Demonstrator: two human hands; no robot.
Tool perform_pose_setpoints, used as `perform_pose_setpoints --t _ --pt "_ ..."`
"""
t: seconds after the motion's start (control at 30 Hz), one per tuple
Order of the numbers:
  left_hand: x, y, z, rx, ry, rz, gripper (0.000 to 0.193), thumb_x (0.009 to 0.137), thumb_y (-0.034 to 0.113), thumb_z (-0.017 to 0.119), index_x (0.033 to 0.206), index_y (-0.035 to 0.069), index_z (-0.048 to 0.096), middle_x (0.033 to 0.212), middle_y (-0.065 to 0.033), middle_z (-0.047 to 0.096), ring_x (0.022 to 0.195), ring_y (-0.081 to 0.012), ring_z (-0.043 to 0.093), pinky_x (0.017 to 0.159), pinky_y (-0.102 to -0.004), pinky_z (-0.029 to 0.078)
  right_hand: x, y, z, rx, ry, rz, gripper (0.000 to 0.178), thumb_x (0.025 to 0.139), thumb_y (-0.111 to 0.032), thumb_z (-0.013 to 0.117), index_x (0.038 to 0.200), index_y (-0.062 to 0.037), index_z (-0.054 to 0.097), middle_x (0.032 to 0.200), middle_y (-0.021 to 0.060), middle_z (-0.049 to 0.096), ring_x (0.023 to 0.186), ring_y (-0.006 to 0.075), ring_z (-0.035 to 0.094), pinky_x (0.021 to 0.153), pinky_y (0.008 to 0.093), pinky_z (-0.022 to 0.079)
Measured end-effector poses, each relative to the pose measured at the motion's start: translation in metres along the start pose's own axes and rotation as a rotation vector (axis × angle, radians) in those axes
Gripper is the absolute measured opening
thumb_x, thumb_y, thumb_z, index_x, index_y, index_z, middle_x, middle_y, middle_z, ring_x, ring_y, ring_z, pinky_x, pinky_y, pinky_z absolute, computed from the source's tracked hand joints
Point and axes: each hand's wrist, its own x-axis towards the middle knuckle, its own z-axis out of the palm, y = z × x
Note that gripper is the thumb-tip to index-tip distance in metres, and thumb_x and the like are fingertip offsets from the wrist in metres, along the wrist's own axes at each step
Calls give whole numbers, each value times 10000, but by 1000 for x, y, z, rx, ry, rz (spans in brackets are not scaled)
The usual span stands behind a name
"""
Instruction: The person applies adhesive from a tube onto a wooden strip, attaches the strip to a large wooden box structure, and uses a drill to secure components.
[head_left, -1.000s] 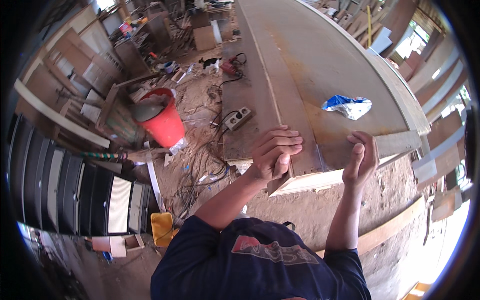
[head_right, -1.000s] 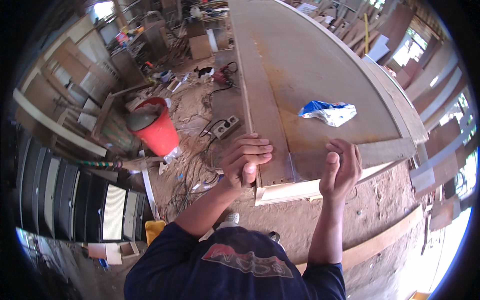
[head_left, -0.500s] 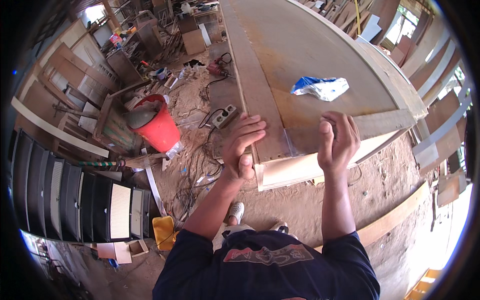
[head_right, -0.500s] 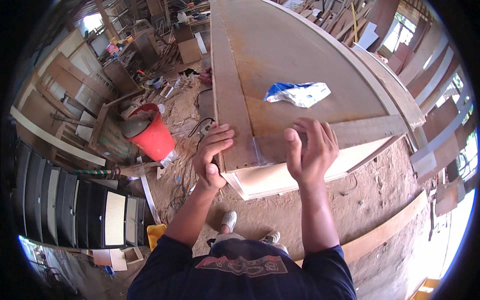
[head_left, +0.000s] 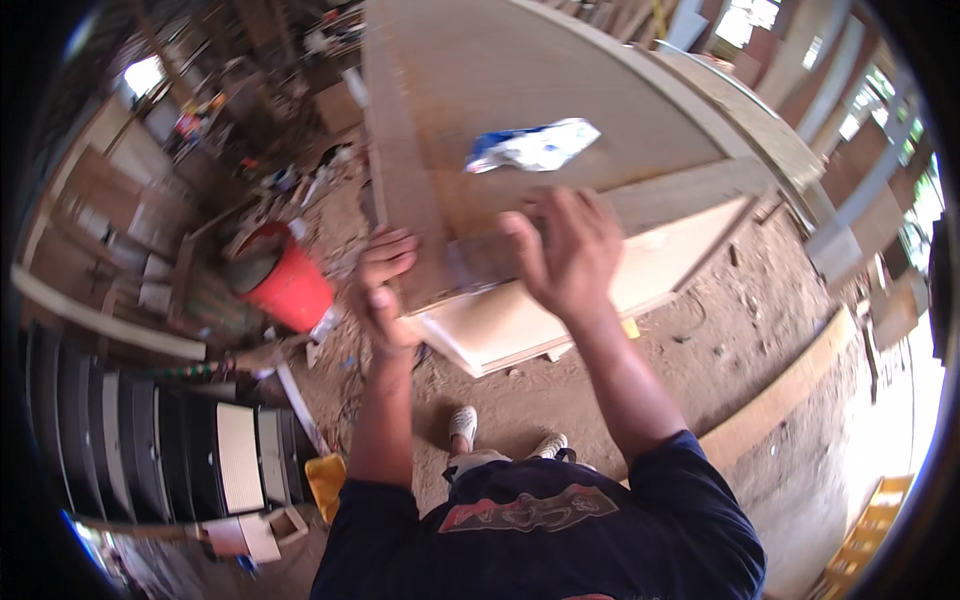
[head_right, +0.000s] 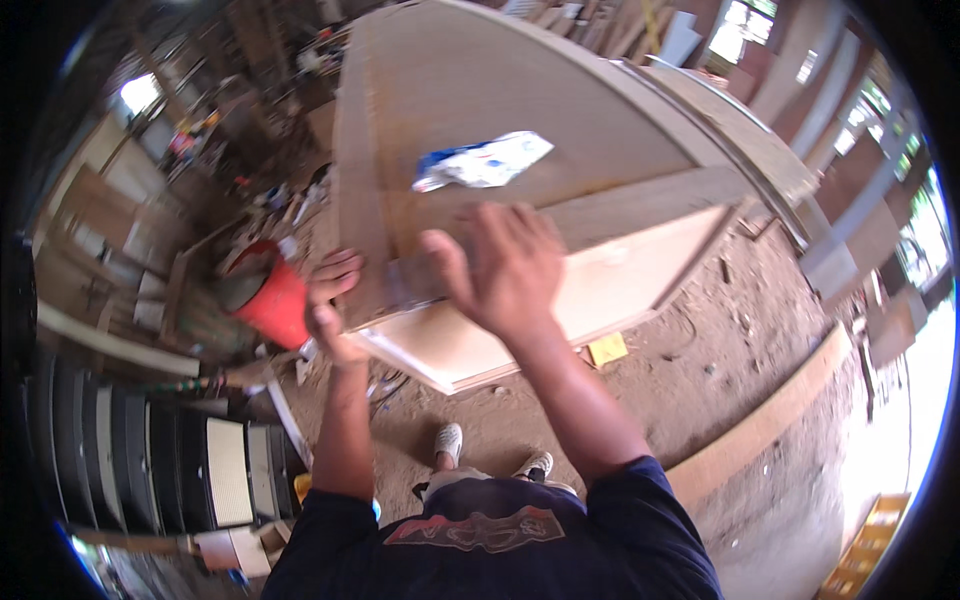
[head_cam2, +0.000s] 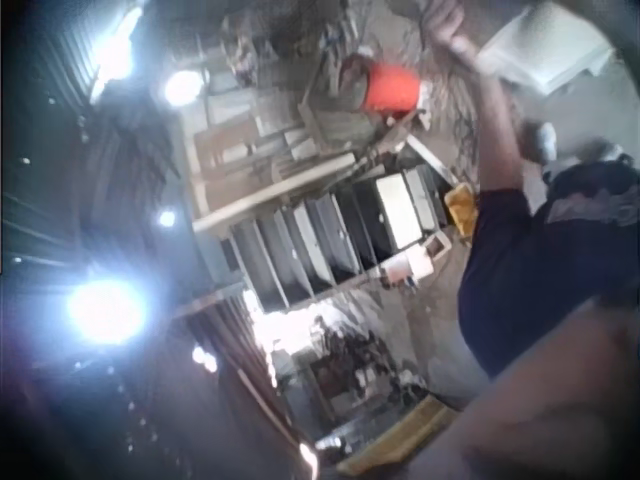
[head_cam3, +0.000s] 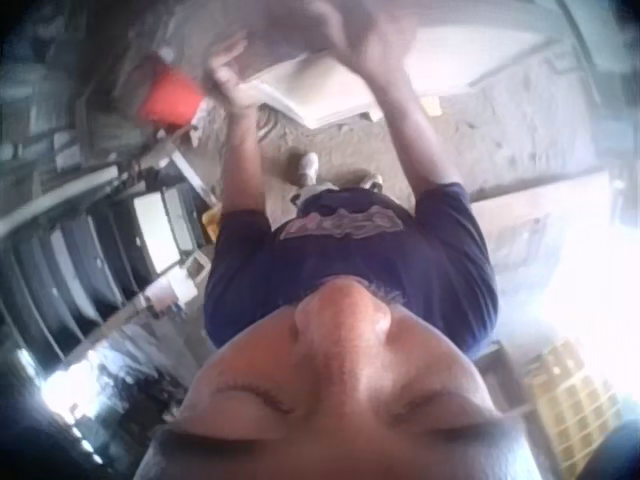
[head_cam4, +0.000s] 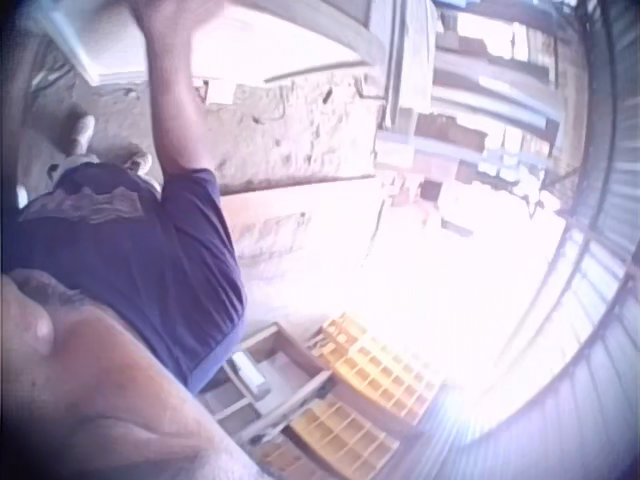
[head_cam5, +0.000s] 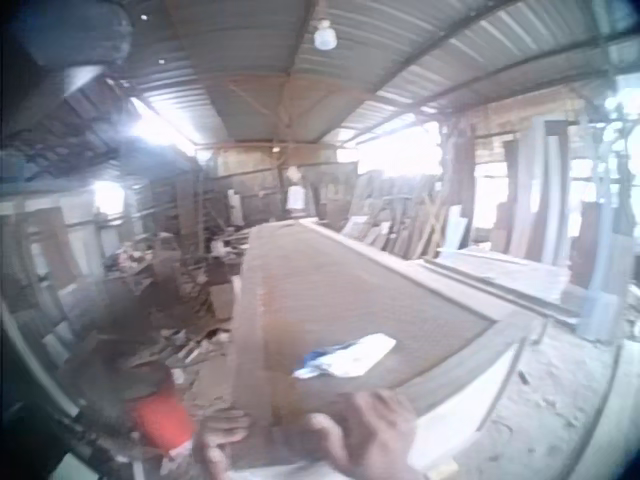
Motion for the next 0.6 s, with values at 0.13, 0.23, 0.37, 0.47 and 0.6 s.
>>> perform_pose_setpoints --t 0.13,0.23,0.37,0.47,0.6 --pt "3 6 1 -28 19 -29 527 1150 427 353 1079 -7 644 1188 -243 748 1211 -412 686 1181 -618 459 1 3 -10 -6 -4 16 363 984 -373 806 1109 -41 731 867 101 729 805 326 713 778 427 555" --pt "-1 3 6 -44 57 -52 532 1146 447 370 1069 -4 641 1188 -245 750 1225 -411 683 1185 -611 449 -1 7 -34 281 -135 19 446 961 -381 828 1204 -24 715 1010 118 748 938 325 719 866 444 550" --pt "-3 -1 5 -12 68 -36 533 1136 436 348 1063 -13 625 1199 -254 741 1235 -419 678 1213 -619 425 -15 19 -64 113 -45 -113 514 958 -365 814 1317 -19 690 1130 127 693 1117 337 647 1073 527 464" --pt "-1 -1 7 -16 66 -18 520 1127 416 346 1067 -21 620 1207 -260 737 1239 -429 676 1217 -629 426 -32 34 -69 119 -106 -68 556 957 -369 815 1368 -24 667 1188 141 694 1172 349 651 1125 531 459" --pt "-4 -4 5 23 60 -11 511 1121 397 340 1075 -31 615 1217 -272 729 1239 -441 674 1220 -641 428 -37 50 -80 161 -137 -92 588 965 -399 820 1383 -17 661 1266 179 714 1228 373 659 1120 515 473"
